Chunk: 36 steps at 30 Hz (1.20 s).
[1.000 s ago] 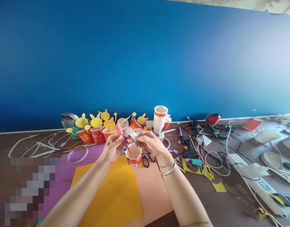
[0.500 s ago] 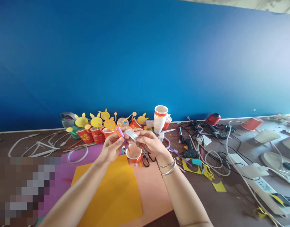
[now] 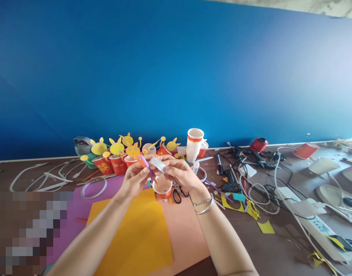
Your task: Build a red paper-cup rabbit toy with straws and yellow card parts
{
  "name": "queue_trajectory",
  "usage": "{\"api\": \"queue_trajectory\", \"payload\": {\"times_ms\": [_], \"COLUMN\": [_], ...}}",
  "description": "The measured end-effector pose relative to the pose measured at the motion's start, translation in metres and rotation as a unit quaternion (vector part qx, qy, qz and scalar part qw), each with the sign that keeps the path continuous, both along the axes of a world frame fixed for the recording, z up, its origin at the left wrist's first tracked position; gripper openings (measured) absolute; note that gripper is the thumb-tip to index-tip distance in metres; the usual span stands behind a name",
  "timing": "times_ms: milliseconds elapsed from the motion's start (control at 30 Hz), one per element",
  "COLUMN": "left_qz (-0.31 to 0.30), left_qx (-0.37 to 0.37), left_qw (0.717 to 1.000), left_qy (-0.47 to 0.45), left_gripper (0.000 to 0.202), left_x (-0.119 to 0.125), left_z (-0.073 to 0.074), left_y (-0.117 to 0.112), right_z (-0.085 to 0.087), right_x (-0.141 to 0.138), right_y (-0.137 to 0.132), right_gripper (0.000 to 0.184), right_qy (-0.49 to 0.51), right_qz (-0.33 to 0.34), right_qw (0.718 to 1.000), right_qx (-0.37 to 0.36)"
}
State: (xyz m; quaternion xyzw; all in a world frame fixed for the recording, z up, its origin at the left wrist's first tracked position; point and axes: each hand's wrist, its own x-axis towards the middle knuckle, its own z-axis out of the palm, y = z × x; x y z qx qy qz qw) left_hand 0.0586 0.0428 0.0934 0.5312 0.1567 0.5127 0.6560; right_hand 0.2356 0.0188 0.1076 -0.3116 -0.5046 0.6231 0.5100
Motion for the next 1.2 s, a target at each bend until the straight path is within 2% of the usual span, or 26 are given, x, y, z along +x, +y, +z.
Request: {"api": "queue_trajectory", "payload": {"times_ms": [133,367,467,600,700,800,867,1000,1200], "left_qz": [-0.001,0.023,0.012,-0.007,-0.024,-0.023,-0.022,-0.022,-0.020], "left_qx": [0.003,-0.047,-0.070,-0.101,-0.059,0.054,0.103,0.106,0.086], "left_qw": [1.000,0.998,0.996,0.991,0.998,0.991,0.981,0.981,0.987], "left_qy": [0.000,-0.029,-0.063,-0.088,-0.005,0.120,0.160,0.159,0.133], "left_gripper": [0.021,0.024,0.021,0.020,0.023,0.023,0.025,0.026,0.024], "left_x": [0.000,0.004,0.007,0.009,0.002,-0.006,-0.010,-0.008,-0.004], "left_z": [-0.001,0.003,0.005,0.004,0.003,0.003,0.004,0.003,0.001], "left_y": [0.000,-0.001,-0.001,0.001,0.005,0.008,0.009,0.007,0.003], "right_z": [-0.002,-0.013,-0.008,0.003,0.007,0.006,0.004,0.004,0.012], "right_x": [0.000,0.000,-0.002,-0.002,0.000,0.002,0.002,0.001,-0.001], "right_y": [0.001,0.006,0.004,0.001,0.001,0.001,0.002,0.001,-0.004], "right_gripper": [0.020,0.011,0.012,0.017,0.017,0.014,0.011,0.012,0.015], "right_qy": [0.008,0.042,0.024,-0.001,-0.026,-0.051,-0.048,-0.019,-0.010], "right_qz": [-0.002,-0.018,-0.013,0.014,0.008,-0.021,-0.049,-0.069,-0.067], "right_qw": [1.000,0.999,0.999,1.000,1.000,0.998,0.997,0.996,0.997], "right_qx": [-0.007,-0.011,-0.020,0.004,0.004,-0.014,-0.029,-0.043,-0.038]}}
